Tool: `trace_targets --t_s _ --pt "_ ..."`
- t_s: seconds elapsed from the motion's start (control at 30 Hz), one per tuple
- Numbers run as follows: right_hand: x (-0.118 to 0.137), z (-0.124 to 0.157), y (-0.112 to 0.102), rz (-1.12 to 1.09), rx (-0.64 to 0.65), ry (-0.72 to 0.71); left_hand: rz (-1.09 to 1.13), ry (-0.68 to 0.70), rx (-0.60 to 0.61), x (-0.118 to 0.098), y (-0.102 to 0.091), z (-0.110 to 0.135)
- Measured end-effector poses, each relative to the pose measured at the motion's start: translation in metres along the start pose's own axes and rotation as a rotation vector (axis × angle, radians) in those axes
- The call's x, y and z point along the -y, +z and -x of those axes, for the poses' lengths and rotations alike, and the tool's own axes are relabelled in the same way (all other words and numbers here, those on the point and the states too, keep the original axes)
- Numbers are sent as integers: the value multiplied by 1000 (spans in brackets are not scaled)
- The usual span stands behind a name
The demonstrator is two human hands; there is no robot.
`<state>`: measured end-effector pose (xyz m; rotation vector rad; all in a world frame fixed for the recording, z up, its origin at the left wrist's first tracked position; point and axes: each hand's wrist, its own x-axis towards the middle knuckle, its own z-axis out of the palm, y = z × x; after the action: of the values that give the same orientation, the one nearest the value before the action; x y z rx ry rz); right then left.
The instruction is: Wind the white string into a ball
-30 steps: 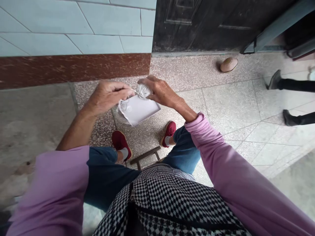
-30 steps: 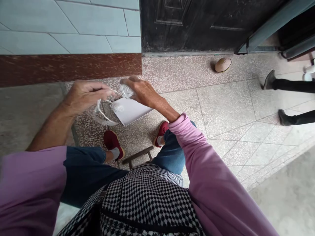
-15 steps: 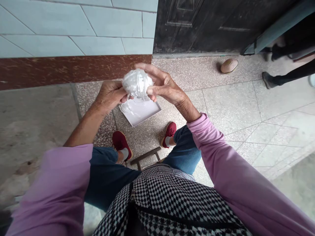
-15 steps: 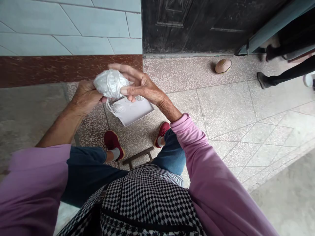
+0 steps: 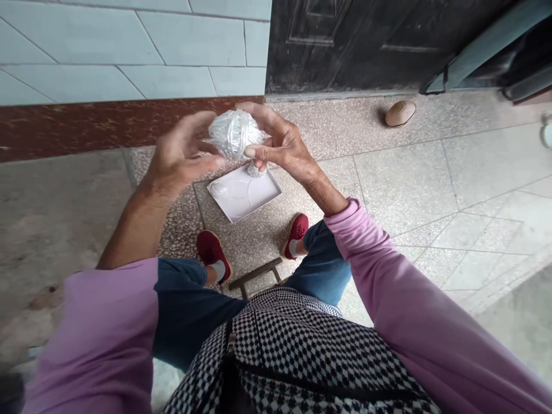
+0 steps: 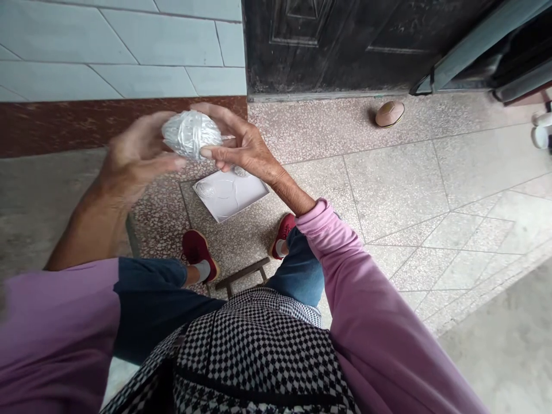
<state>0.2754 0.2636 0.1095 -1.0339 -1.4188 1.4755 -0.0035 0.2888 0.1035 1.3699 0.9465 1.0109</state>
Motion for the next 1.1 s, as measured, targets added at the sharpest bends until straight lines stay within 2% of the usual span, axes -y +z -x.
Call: trace_targets --t_s 0.07,0.1,0.13,0.23,0.3,0.5,0.63,0.7,0.77,0.9,0.97,1.0,1.1 --pt "-1 -3 5 75 -60 27 53 57 -137 -4 2 7" --pt "-1 -5 8 115 -83 28 75 43 -168 -4 4 11" --pt "-2 -6 12 154 -101 13 89 7 -163 -4 8 15" --pt "-6 -5 24 296 -109 -81 102 -134 -47 0 22 24" --pt "-7 -2 32 417 -92 -109 131 -184 -37 3 29 27" --pt "6 15 49 612 8 -183 237 -184 -86 6 29 29" --pt "18 20 57 727 19 -75 210 -190 -63 9 22 29" --pt "21 18 50 680 53 -26 189 -193 -70 8 17 29" --pt "23 13 33 531 97 -25 169 -208 -60 3 11 29" --pt "20 4 -3 192 19 -118 164 -269 36 -10 4 30" --pt "12 -1 -4 111 36 -92 182 -288 81 -16 6 31" --pt "6 -3 1 88 91 -40 190 -287 88 -20 7 31" --pt "-19 -12 16 49 261 140 179 -207 -36 -32 1 30"
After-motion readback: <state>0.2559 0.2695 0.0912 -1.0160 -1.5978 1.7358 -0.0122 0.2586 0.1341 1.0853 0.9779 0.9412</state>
